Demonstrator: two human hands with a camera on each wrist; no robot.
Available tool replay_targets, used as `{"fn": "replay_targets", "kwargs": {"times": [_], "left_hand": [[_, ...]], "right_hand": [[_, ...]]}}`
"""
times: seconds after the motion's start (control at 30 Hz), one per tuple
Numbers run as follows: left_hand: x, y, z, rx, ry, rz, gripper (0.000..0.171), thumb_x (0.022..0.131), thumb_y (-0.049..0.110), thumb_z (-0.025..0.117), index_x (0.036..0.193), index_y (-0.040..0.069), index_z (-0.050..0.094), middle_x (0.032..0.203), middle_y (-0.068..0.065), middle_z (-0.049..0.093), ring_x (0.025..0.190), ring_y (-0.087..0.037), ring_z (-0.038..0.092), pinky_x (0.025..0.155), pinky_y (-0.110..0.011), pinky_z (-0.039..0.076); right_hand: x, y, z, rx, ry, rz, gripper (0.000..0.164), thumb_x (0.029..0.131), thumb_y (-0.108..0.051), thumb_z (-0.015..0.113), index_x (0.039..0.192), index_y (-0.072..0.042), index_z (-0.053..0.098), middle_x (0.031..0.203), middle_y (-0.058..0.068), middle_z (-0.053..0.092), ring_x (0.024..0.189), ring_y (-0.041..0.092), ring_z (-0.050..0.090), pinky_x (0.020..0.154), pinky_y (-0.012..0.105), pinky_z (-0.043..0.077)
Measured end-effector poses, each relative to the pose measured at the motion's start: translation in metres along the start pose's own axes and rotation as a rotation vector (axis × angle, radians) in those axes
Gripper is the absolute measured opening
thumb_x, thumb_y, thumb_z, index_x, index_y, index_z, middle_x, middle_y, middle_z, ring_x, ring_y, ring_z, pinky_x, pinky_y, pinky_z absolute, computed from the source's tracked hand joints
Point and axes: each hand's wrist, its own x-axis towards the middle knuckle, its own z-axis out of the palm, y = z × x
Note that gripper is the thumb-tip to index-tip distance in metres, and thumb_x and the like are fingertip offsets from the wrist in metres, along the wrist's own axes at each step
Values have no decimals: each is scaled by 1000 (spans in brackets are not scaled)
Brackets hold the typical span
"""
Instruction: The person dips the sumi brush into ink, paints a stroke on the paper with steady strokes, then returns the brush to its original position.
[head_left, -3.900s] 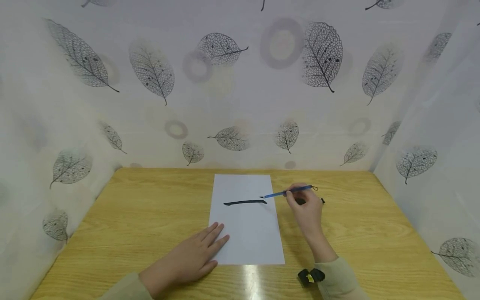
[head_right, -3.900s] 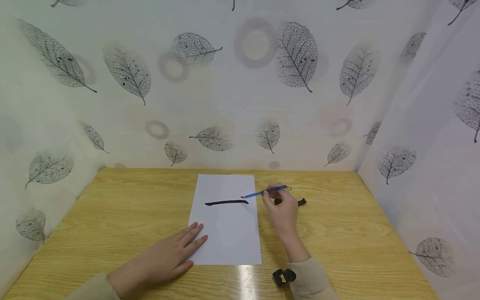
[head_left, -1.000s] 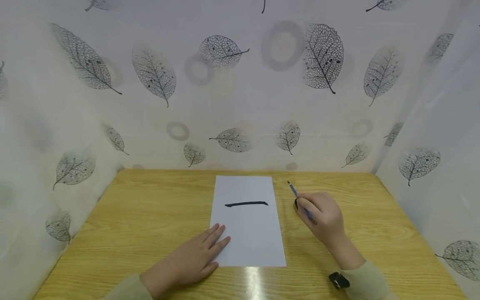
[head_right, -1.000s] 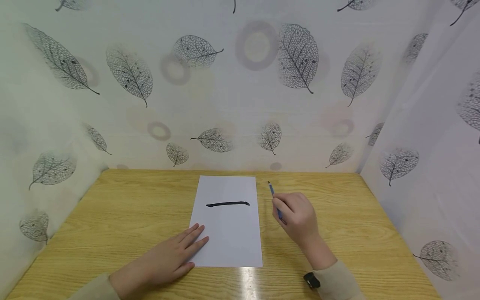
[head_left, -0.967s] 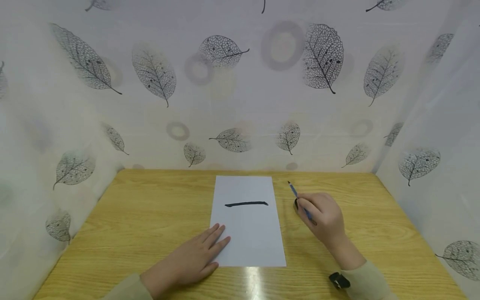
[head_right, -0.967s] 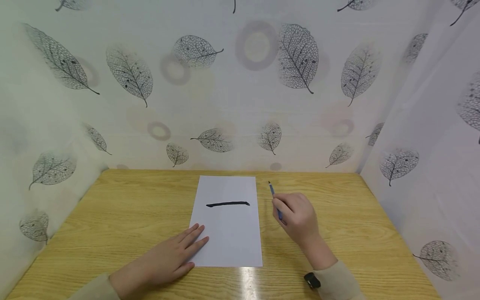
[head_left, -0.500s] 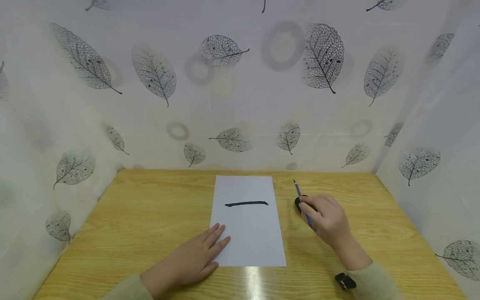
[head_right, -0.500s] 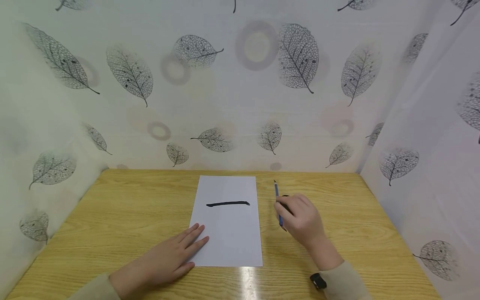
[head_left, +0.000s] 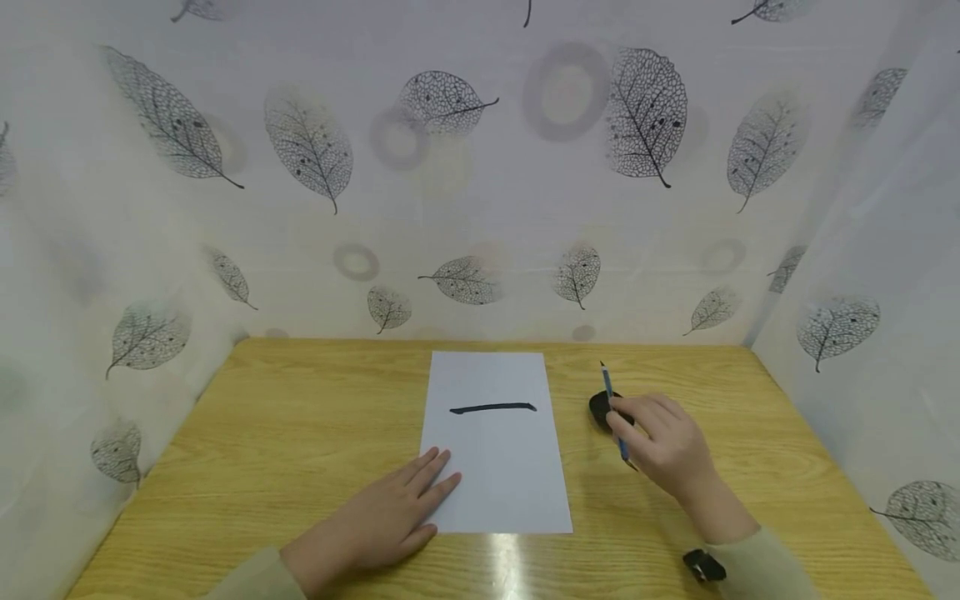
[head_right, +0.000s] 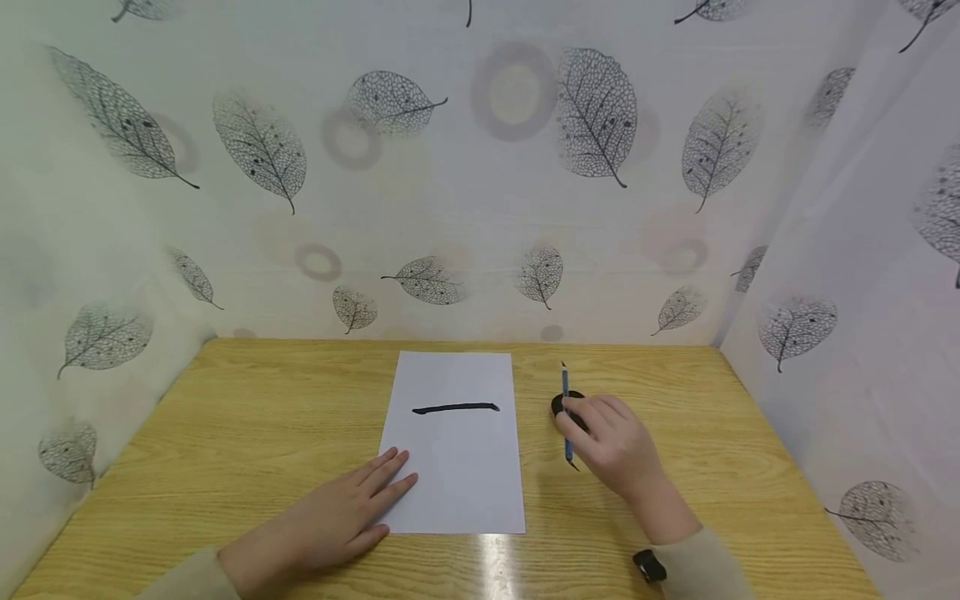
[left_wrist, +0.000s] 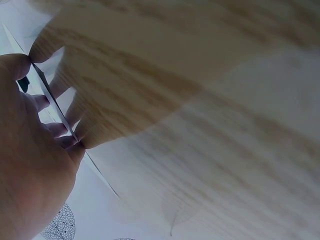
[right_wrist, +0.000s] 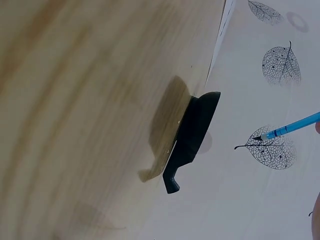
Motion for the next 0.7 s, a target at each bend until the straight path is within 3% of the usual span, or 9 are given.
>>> {"fn": "replay_targets", "kwargs": {"times": [0.3, 0.7], "left_hand": [[0, -1, 1, -16, -15, -12, 64, 110, 42, 49, 167, 18, 34, 176, -14, 27, 163, -32, 29, 128, -48, 39], [0, 0, 1, -15, -10, -11, 63, 110, 41, 49, 167, 18, 35, 176, -14, 27, 163, -32, 29, 128, -47, 39]], "right_hand": [[-6, 3, -11, -32, -51, -66, 29, 107, 9, 50, 90, 0, 71, 86, 20, 78, 67, 32, 73, 59, 44, 60], [-19, 12, -24, -56, -113, -102, 36, 107, 13, 45, 88, 0, 72, 85, 19, 78, 65, 31, 71, 59, 44, 59]]}}
